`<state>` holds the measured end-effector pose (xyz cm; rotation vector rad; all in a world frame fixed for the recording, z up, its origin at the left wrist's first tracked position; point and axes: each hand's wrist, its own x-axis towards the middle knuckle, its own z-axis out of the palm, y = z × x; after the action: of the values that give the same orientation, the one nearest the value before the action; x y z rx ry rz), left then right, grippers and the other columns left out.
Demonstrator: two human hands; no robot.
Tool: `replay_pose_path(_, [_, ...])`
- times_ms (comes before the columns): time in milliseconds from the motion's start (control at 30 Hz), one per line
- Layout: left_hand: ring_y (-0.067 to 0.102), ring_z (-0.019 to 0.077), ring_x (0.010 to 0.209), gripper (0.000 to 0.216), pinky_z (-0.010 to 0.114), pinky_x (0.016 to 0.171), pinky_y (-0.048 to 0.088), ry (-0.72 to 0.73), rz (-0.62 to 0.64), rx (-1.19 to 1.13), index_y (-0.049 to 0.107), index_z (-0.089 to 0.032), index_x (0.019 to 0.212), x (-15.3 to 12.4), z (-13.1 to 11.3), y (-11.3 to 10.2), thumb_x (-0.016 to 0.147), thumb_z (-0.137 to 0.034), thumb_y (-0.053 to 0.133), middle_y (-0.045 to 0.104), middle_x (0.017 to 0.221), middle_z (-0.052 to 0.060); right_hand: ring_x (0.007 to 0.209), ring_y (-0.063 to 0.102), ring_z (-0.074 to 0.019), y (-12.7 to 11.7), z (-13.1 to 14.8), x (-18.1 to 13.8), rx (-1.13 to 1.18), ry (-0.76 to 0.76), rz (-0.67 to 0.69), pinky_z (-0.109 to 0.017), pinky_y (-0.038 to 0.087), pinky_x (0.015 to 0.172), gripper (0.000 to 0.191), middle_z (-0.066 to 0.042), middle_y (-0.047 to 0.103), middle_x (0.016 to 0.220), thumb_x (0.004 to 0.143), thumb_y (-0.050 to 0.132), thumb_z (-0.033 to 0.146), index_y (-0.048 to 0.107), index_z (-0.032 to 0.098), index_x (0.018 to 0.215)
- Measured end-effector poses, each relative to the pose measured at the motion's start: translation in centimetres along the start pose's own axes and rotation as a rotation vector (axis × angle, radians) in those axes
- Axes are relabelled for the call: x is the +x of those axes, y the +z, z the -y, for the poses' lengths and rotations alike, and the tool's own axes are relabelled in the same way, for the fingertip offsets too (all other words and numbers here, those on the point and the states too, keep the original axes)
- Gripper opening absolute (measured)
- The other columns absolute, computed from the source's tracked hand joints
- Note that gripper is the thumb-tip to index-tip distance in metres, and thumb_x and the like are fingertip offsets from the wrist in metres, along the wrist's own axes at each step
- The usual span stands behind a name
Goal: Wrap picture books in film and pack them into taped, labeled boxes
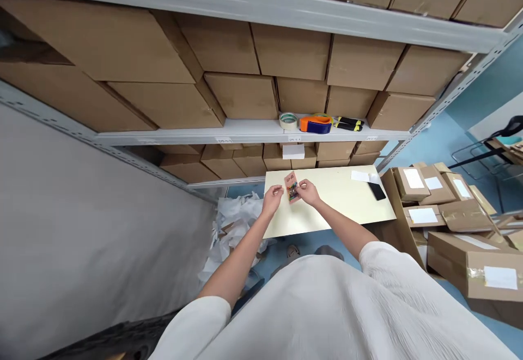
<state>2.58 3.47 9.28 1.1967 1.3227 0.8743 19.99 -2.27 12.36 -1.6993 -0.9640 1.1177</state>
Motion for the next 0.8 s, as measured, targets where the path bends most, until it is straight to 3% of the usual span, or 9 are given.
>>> replay_pose_path(67, [0.077,0.0264,0.102,0.027,0.044,0.098,0.059,-0.045,0.151,-0.066,0.072,-0.021,0.105,0.7,-0.6,0.5,0.088,-0.041,0.075,0.08,0.107,0.011,0.076,0.071,-0.0193,0.8,0.3,0.1,-0.131,-0.078,-0.038,-0.032,0.057,0.074,0.02,0.002,0.073,0.08,0.085,0.066,0.04,0.054,0.027,0.093])
replay_pose_path(133, [0.077,0.0257,0.098,0.033,0.04,0.091,0.061,-0.076,0.221,-0.133,0.071,-0.02,0.104,1.2,-1.0,1.0,0.09,-0.05,0.074,0.08,0.102,0.011,0.086,0.071,-0.0204,1.5,0.7,0.1,-0.302,-0.205,-0.039,-0.034,0.057,0.083,0.015,0.0,0.076,0.095,0.088,0.065,0.037,0.058,0.027,0.097])
replay_pose_path(233, [0.076,0.0227,0.089,0.036,0.036,0.083,0.061,-0.083,0.18,-0.207,0.068,-0.019,0.098,2.1,-1.3,1.2,0.09,-0.054,0.072,0.079,0.094,0.009,0.105,0.069,-0.0239,2.3,1.0,0.2,-0.49,-0.42,0.012,-0.04,0.053,0.099,0.012,-0.006,0.075,0.114,0.091,0.064,0.031,0.064,0.026,0.102])
replay_pose_path(300, [0.075,0.0214,0.087,0.035,0.035,0.081,0.061,-0.101,0.125,-0.225,0.066,-0.019,0.097,2.9,-1.2,1.0,0.09,-0.053,0.072,0.078,0.094,0.008,0.113,0.067,-0.0257,2.3,0.9,0.6,-0.53,-0.474,0.038,-0.043,0.05,0.106,0.012,-0.009,0.073,0.121,0.093,0.062,0.029,0.066,0.025,0.103])
replay_pose_path(500, [0.076,0.0245,0.095,0.04,0.038,0.083,0.061,-0.176,0.147,-0.193,0.065,-0.02,0.103,4.9,-0.5,0.1,0.089,-0.057,0.069,0.079,0.104,0.011,0.11,0.068,-0.0255,0.7,-0.3,3.4,-0.41,-0.203,-0.099,-0.043,0.055,0.1,0.033,-0.012,0.071,0.127,0.092,0.061,0.03,0.067,0.023,0.123])
replay_pose_path(667, [0.076,0.0226,0.092,0.037,0.038,0.083,0.062,-0.175,0.132,-0.127,0.062,-0.021,0.115,6.0,0.4,-0.1,0.094,-0.05,0.066,0.078,0.107,0.01,0.085,0.071,-0.0196,0.2,-0.9,5.2,-0.167,0.035,0.058,-0.033,0.06,0.079,0.019,-0.002,0.072,0.089,0.09,0.061,0.033,0.067,0.022,0.104])
replay_pose_path(800, [0.076,0.02,0.097,0.035,0.036,0.087,0.061,-0.12,-0.006,0.008,0.063,-0.023,0.12,6.4,0.9,0.0,0.092,-0.043,0.07,0.077,0.111,0.009,0.084,0.072,-0.0189,0.5,-0.5,5.8,-0.142,0.01,-0.016,-0.03,0.058,0.075,0.014,-0.002,0.075,0.093,0.085,0.063,0.032,0.064,0.024,0.097])
